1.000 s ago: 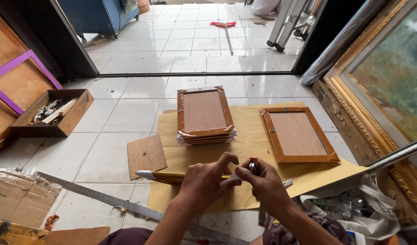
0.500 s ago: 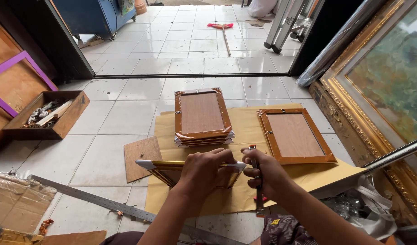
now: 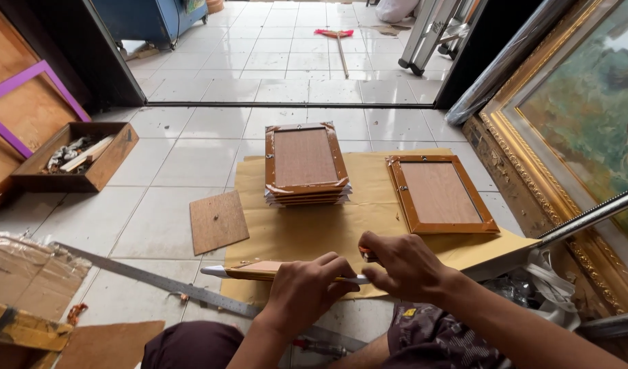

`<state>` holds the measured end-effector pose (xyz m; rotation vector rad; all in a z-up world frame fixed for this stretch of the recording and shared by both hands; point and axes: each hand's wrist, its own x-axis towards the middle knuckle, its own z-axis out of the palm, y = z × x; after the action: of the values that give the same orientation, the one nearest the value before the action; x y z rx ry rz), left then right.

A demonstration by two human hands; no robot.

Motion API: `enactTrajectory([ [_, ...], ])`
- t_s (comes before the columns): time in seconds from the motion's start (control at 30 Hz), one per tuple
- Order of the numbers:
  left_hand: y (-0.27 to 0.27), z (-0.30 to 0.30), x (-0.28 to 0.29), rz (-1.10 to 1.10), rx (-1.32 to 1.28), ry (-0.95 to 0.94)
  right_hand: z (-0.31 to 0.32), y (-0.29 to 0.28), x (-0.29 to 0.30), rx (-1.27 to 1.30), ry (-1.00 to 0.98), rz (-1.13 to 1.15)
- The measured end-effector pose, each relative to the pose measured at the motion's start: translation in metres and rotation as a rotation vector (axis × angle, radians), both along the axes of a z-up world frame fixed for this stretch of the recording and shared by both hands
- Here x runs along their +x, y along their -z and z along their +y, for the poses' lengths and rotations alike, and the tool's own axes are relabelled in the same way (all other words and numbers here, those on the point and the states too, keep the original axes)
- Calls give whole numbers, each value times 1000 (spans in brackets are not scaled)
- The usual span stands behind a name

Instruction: Trimming the edges of picture frames with a utility knife and stacking them on the floor.

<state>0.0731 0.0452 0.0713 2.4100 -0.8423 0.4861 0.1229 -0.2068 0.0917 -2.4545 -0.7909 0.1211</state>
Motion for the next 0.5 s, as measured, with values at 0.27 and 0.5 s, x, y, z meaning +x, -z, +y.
enactTrajectory([
  [0.27, 37, 3, -31, -70, -1, 1, 4, 23, -34, -73, -399, -456],
  [0.5, 40, 3, -35, -32, 4, -9, 3, 36, -34, -104, -389, -442],
])
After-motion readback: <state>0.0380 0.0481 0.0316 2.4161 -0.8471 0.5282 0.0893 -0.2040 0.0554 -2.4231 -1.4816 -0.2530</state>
